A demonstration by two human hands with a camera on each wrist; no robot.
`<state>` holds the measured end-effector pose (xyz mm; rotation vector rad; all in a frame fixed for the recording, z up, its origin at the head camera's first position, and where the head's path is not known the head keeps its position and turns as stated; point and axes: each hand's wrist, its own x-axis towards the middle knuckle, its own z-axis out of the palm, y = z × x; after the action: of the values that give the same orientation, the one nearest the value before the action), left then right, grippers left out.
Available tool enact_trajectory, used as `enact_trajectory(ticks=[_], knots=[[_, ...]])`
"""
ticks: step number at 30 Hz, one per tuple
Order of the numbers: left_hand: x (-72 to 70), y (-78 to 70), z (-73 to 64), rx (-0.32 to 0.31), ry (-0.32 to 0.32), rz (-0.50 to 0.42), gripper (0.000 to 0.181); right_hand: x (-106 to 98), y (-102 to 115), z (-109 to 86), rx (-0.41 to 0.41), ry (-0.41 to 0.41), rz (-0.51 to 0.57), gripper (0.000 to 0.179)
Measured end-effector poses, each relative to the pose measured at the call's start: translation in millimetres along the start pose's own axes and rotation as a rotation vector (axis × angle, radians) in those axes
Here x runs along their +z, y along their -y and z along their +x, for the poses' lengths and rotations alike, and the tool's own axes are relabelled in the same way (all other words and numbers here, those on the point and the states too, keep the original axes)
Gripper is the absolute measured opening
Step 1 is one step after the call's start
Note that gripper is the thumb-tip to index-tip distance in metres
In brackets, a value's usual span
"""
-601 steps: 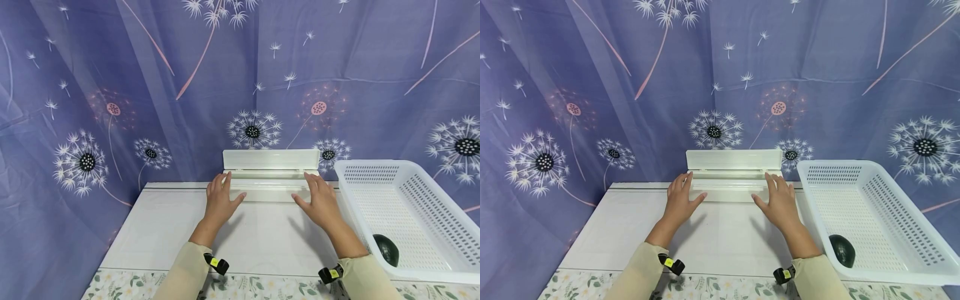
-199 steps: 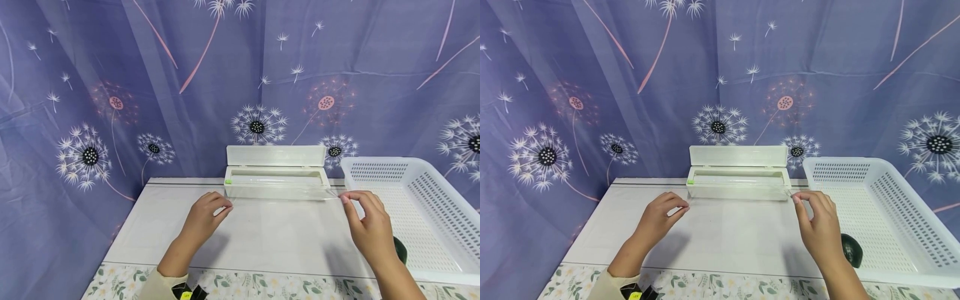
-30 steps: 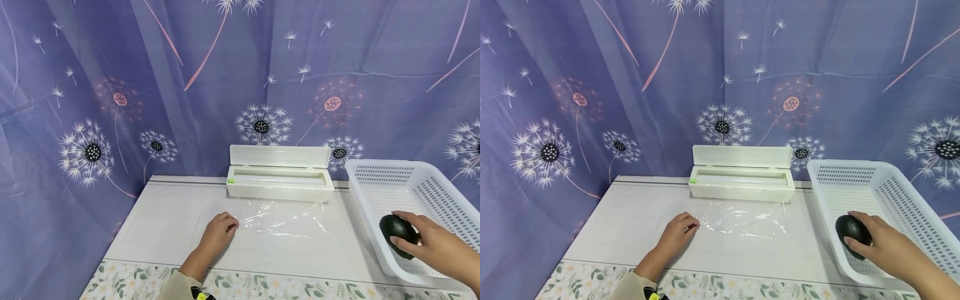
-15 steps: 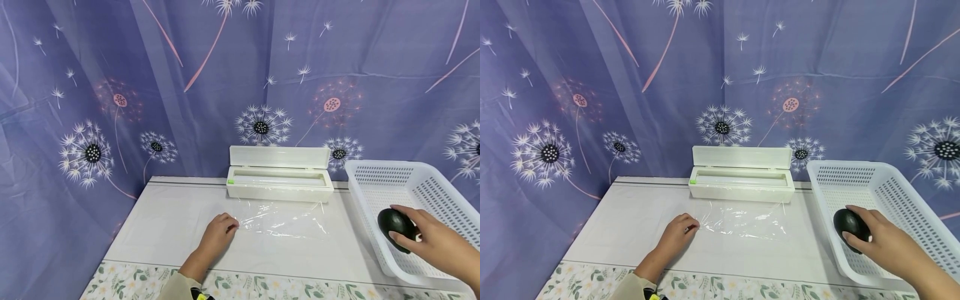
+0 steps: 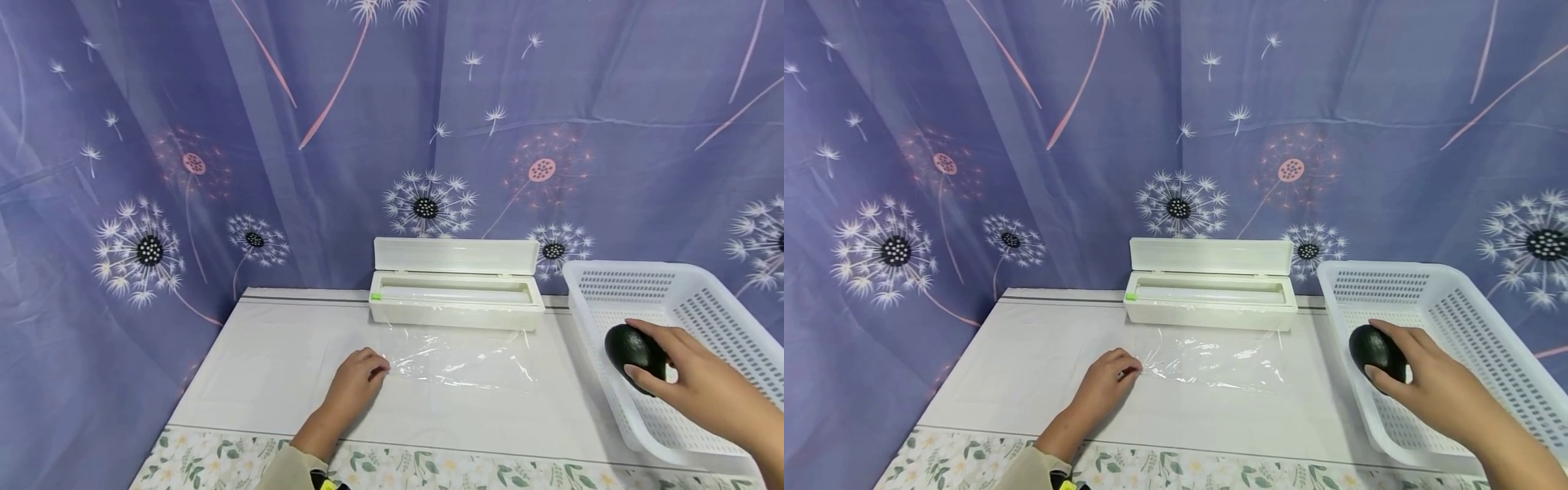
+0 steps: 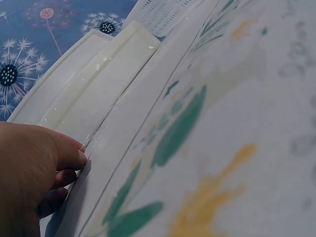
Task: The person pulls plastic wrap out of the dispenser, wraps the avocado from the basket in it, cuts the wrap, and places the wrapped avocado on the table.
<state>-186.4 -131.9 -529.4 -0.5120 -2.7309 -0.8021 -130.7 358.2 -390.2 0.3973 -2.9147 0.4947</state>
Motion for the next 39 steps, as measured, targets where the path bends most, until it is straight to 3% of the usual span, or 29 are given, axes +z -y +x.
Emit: enact_trajectory(ticks=[25,39], knots=[[-2.2,-1.4,-0.4,-0.023,0.013,-0.009,0.007,7.8,29.1,13.6,-0.066,-0.057,0.089,0.073],[-2.7,-1.0,-2.1,-0.009,-0.003,-0.011,0.007,21.6,47.3,20.6,-0.118,-0.024,0.112,0.073]])
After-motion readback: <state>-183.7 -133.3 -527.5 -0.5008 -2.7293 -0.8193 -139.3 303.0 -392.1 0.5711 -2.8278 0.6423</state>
